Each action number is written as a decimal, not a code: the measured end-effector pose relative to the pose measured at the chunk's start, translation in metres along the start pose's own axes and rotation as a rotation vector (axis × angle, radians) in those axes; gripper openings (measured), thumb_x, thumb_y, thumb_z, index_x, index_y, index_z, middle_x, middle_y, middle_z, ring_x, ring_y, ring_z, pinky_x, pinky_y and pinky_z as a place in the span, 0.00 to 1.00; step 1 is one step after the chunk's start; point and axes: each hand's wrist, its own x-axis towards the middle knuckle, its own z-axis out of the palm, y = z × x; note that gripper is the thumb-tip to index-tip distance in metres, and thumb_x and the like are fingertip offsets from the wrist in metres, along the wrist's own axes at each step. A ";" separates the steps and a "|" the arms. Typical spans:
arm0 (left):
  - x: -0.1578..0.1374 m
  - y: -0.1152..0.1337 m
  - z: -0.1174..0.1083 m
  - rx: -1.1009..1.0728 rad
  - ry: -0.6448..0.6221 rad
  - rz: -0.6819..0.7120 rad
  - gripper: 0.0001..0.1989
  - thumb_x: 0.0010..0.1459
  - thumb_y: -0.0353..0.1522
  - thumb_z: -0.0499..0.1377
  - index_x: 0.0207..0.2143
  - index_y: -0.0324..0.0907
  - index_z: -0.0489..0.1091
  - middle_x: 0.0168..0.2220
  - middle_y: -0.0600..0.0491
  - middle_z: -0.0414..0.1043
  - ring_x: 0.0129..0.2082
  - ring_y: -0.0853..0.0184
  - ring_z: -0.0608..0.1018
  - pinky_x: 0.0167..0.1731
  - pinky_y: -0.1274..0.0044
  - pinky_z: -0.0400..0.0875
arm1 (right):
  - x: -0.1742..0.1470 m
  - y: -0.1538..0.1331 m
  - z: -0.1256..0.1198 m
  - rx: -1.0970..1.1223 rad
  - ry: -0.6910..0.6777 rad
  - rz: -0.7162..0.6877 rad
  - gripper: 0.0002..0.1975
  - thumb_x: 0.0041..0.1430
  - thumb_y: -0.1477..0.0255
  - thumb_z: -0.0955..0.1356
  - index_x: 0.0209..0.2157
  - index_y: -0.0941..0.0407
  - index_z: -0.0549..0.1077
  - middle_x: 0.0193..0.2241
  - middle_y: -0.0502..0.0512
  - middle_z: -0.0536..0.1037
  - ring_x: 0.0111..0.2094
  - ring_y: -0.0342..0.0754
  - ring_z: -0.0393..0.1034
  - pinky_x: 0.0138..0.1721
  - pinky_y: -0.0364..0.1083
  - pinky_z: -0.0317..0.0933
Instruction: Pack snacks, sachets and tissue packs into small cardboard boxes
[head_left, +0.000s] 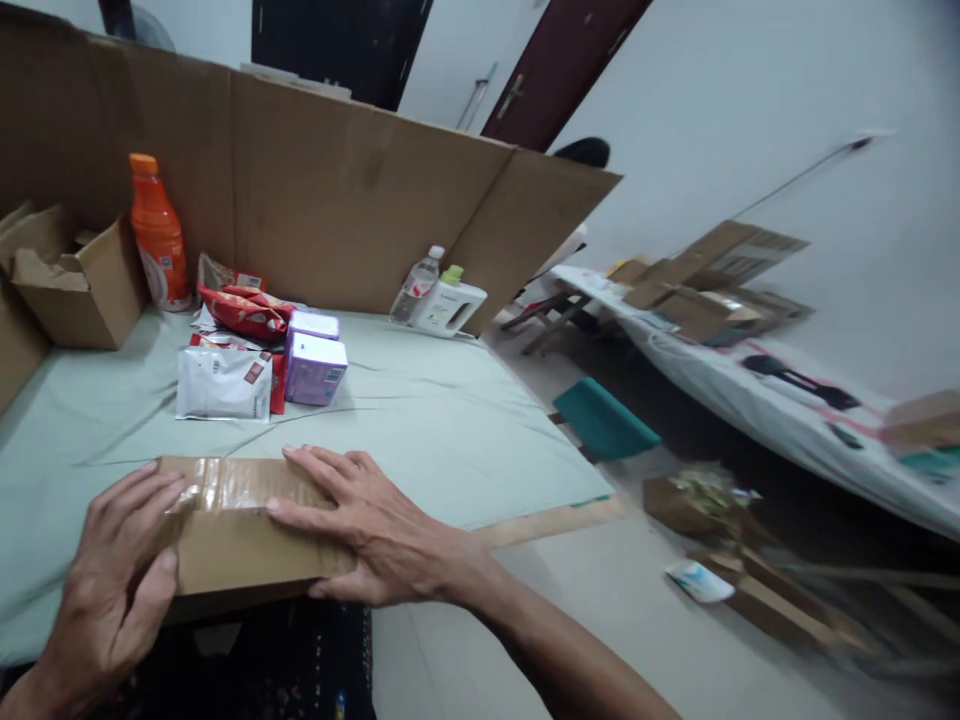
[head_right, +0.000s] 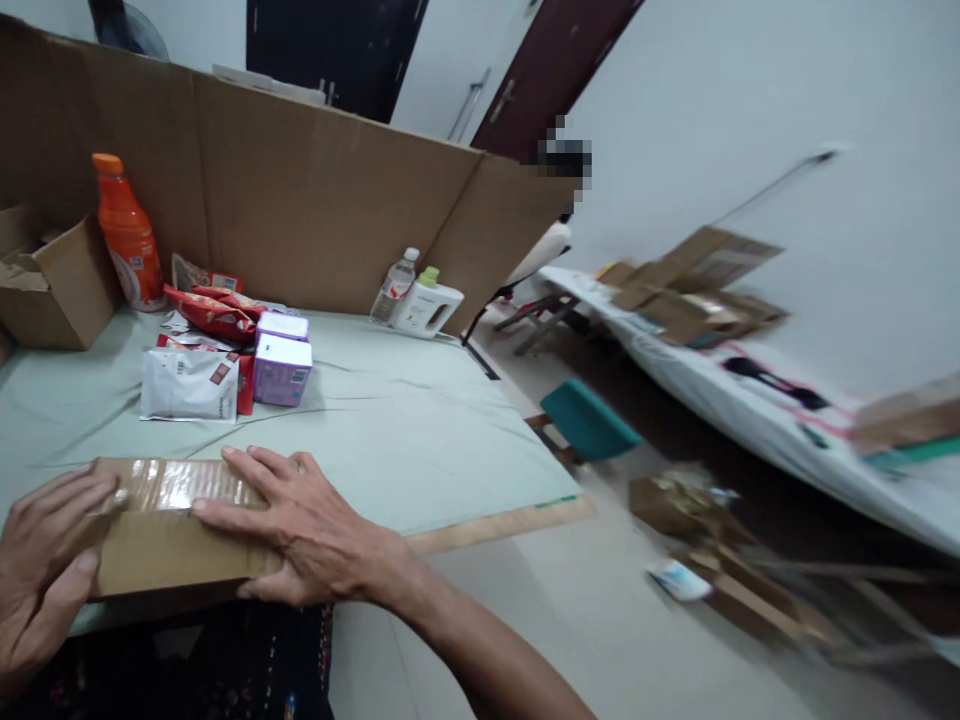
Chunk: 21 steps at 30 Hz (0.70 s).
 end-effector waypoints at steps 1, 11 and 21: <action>0.007 0.004 0.009 -0.019 -0.016 0.024 0.26 0.68 0.30 0.52 0.67 0.53 0.60 0.61 0.48 0.67 0.65 0.48 0.67 0.64 0.53 0.65 | -0.014 0.001 0.001 -0.010 0.000 0.042 0.41 0.58 0.50 0.74 0.70 0.42 0.62 0.75 0.65 0.51 0.70 0.68 0.51 0.60 0.67 0.56; 0.034 -0.020 0.104 0.120 -0.244 0.168 0.21 0.69 0.39 0.54 0.62 0.46 0.67 0.65 0.41 0.65 0.67 0.46 0.66 0.60 0.56 0.71 | -0.178 0.179 -0.020 -0.223 0.311 1.106 0.32 0.60 0.54 0.69 0.64 0.49 0.71 0.67 0.68 0.67 0.62 0.74 0.65 0.52 0.70 0.64; -0.003 -0.043 0.119 0.267 -0.338 0.116 0.22 0.67 0.38 0.57 0.62 0.48 0.69 0.66 0.43 0.67 0.64 0.48 0.71 0.59 0.57 0.72 | -0.135 0.358 -0.068 -0.092 0.516 1.355 0.37 0.58 0.46 0.68 0.55 0.62 0.76 0.53 0.83 0.73 0.54 0.79 0.69 0.47 0.74 0.59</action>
